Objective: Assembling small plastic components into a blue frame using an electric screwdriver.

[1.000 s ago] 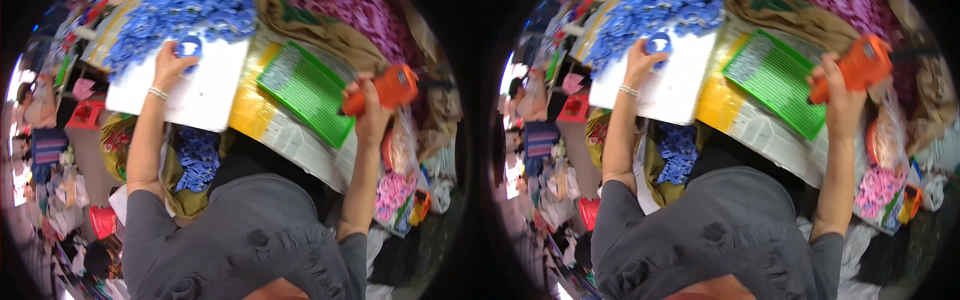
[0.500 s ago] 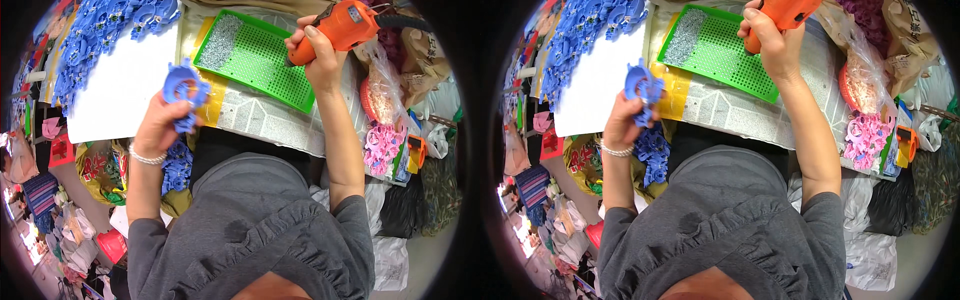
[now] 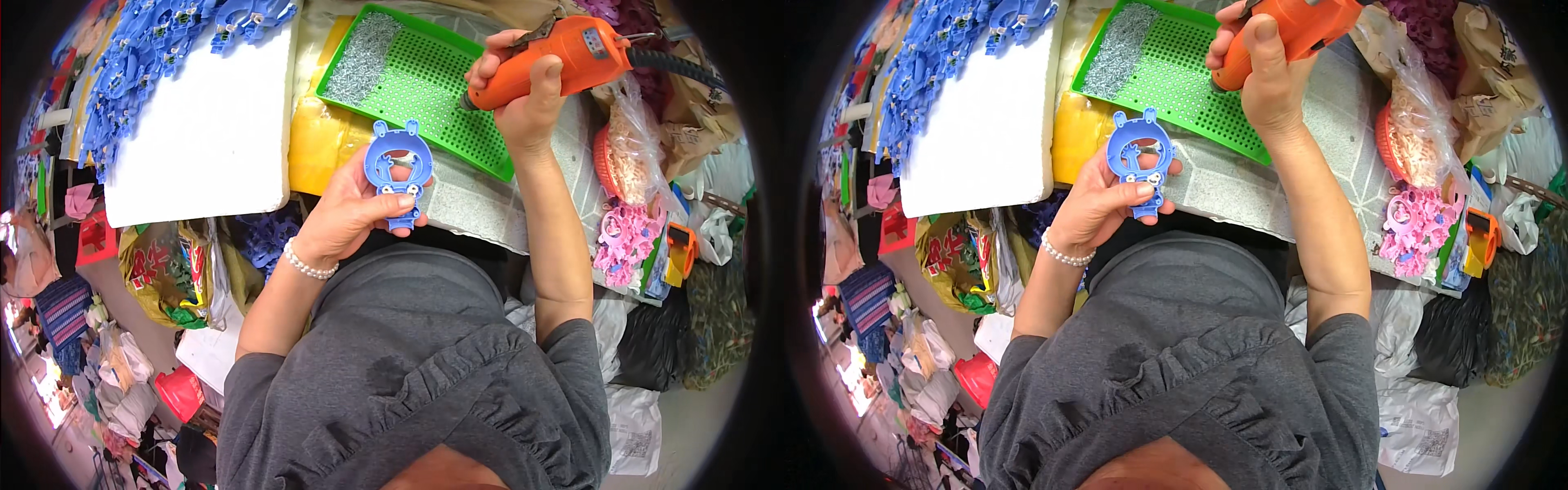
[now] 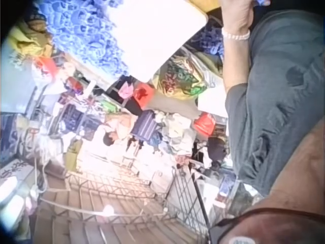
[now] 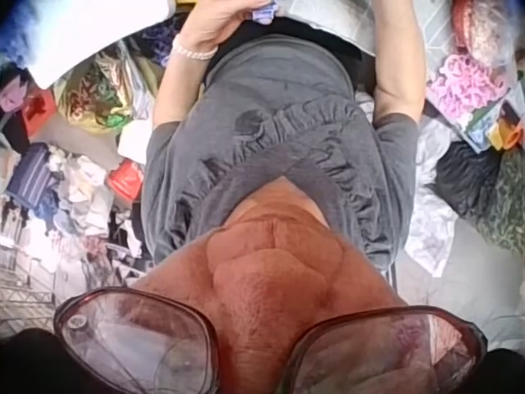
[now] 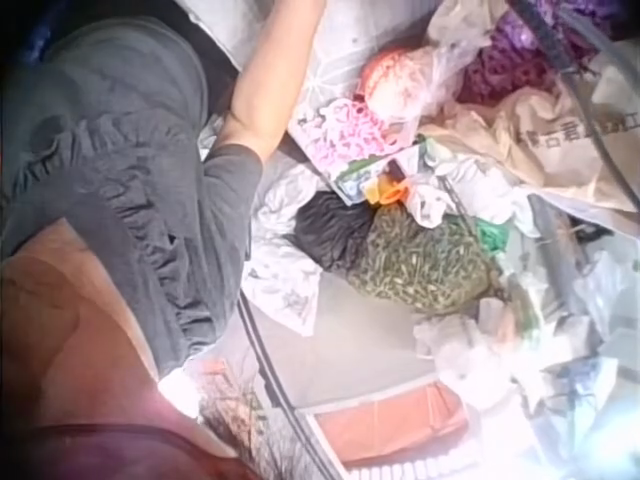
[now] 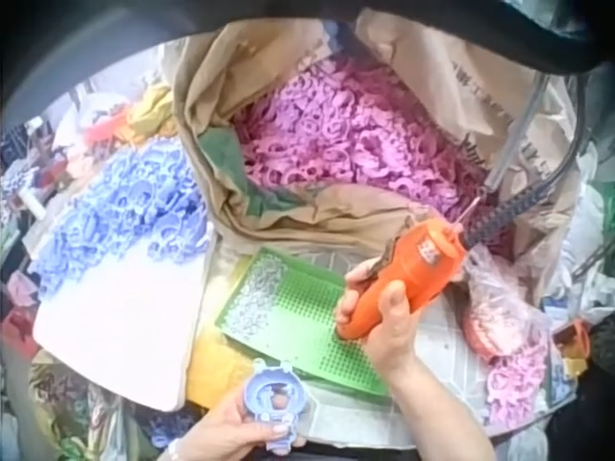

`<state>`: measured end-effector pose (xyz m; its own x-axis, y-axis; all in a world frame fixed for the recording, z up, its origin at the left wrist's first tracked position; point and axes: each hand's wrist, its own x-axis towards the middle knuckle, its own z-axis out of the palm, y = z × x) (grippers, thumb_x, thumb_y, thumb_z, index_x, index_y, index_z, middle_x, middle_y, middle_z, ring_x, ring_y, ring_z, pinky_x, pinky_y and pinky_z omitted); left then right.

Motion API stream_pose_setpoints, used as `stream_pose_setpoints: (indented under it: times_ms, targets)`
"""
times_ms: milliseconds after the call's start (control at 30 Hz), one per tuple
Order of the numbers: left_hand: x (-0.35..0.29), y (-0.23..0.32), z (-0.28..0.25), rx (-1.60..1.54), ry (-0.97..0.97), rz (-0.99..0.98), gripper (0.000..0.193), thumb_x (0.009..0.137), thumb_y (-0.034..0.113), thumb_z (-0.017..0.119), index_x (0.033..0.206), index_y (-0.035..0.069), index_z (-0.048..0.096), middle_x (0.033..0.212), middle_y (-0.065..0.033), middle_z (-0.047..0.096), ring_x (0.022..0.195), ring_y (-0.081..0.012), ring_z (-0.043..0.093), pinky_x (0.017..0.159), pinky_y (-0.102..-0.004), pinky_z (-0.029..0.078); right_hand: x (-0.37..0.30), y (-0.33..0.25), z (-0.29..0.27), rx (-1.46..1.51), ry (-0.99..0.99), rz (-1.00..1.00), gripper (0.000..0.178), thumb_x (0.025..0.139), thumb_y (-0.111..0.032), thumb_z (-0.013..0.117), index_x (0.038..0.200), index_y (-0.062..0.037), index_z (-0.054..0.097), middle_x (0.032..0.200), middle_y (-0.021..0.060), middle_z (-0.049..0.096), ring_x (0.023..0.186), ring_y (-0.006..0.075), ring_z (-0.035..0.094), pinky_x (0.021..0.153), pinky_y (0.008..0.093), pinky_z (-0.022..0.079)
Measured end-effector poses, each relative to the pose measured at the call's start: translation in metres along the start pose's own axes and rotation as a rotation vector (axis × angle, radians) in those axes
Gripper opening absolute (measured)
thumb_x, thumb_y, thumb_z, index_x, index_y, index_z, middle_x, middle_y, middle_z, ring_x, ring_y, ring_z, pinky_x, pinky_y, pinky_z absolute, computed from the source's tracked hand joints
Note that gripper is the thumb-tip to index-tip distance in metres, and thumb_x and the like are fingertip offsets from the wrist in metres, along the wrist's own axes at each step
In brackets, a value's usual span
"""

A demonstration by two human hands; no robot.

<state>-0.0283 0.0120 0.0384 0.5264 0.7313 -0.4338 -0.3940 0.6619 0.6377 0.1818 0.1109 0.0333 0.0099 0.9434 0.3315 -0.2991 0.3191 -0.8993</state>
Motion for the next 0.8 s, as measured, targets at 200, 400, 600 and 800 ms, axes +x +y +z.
stream_pose_setpoints:
  times_ms: [200,400,600,800]
  targets:
    - [0.004,-0.005,-0.001,-0.027,-0.017,0.050,0.053,0.075,0.000,0.066,0.122,0.007,0.041,0.102,-0.0107,0.059,0.076,-0.0201,0.065,0.054,-0.0252,0.055,-0.001,-0.002,0.003,-0.042,0.009,0.015,0.068,0.077,-0.065,0.052,0.097,-0.0005,0.050,0.068,0.0050,0.052,0.058,0.0178,0.050,0.057,0.0326,0.043]
    - [0.008,-0.006,0.001,0.033,0.055,0.097,0.049,0.075,-0.001,0.065,0.118,0.006,0.043,0.096,-0.0087,0.060,0.075,-0.0186,0.065,0.054,-0.0252,0.054,0.001,-0.011,0.001,-0.027,0.021,0.025,0.071,0.077,-0.067,0.048,0.097,0.0006,0.051,0.068,0.0056,0.053,0.059,0.0186,0.050,0.062,0.0350,0.044]
    - [0.011,-0.005,0.008,0.101,0.154,0.208,0.042,0.075,-0.001,0.063,0.111,0.002,0.041,0.092,-0.0087,0.058,0.072,-0.0189,0.064,0.054,-0.0261,0.054,0.002,-0.046,0.005,0.107,-0.127,-0.048,0.088,0.069,-0.081,0.039,0.102,0.0004,0.051,0.076,0.0053,0.054,0.067,0.0185,0.051,0.071,0.0372,0.040]
    - [0.016,-0.003,0.015,0.102,0.137,0.233,0.041,0.073,-0.002,0.062,0.109,-0.001,0.041,0.093,-0.0104,0.057,0.071,-0.0203,0.065,0.053,-0.0267,0.053,-0.014,-0.089,0.035,0.242,-0.537,-0.086,0.097,0.067,-0.083,0.040,0.118,-0.0011,0.047,0.085,0.0044,0.054,0.076,0.0188,0.051,0.076,0.0392,0.039]
